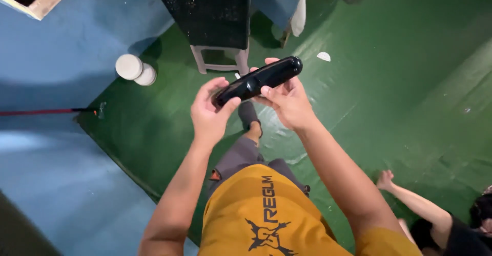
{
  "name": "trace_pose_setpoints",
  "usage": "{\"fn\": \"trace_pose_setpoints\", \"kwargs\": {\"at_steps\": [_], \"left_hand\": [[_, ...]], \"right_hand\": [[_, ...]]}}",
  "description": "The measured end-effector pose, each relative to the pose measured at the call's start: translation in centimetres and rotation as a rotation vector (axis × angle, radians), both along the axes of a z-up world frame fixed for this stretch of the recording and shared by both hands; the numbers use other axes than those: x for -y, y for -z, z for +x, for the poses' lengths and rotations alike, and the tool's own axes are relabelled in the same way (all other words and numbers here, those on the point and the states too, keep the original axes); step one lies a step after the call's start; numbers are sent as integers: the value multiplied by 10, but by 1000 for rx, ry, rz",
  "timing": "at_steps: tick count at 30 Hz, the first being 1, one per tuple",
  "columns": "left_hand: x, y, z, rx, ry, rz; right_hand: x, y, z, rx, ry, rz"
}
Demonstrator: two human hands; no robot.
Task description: The recorder organizes electronic remotes and batteries on a table and then coils a white USB cable.
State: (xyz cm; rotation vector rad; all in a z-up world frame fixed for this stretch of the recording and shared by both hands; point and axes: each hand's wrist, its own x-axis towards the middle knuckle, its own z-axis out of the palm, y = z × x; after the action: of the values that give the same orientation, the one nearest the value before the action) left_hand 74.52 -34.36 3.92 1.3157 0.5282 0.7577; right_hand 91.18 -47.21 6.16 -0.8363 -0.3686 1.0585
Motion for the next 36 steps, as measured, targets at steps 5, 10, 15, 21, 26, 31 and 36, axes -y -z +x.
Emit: {"fn": "trace_pose_setpoints", "kwargs": {"at_steps": [5, 10, 15, 21, 26, 31, 36], "left_hand": [[-60, 4, 36, 97, -13, -106], [-104, -11, 79, 163, 56, -143], [-124, -31, 122, 95, 103, 135], [-133, -31, 186, 75, 74, 208], [-130, -15, 238, 119, 119, 175], [-124, 7, 274, 125, 152, 70], [-118, 15, 298, -3, 213, -69]], "right_hand": [[-16, 8, 58, -83, -164, 34], [-67, -20, 100, 270, -390, -214], [-100, -15, 130, 421, -400, -363], [-108, -26, 175, 619, -244, -468], [-101, -23, 207, 686, -111, -629], [-97, -16, 228, 668, -8, -790], [-89, -11, 252, 738, -12, -884]]}}
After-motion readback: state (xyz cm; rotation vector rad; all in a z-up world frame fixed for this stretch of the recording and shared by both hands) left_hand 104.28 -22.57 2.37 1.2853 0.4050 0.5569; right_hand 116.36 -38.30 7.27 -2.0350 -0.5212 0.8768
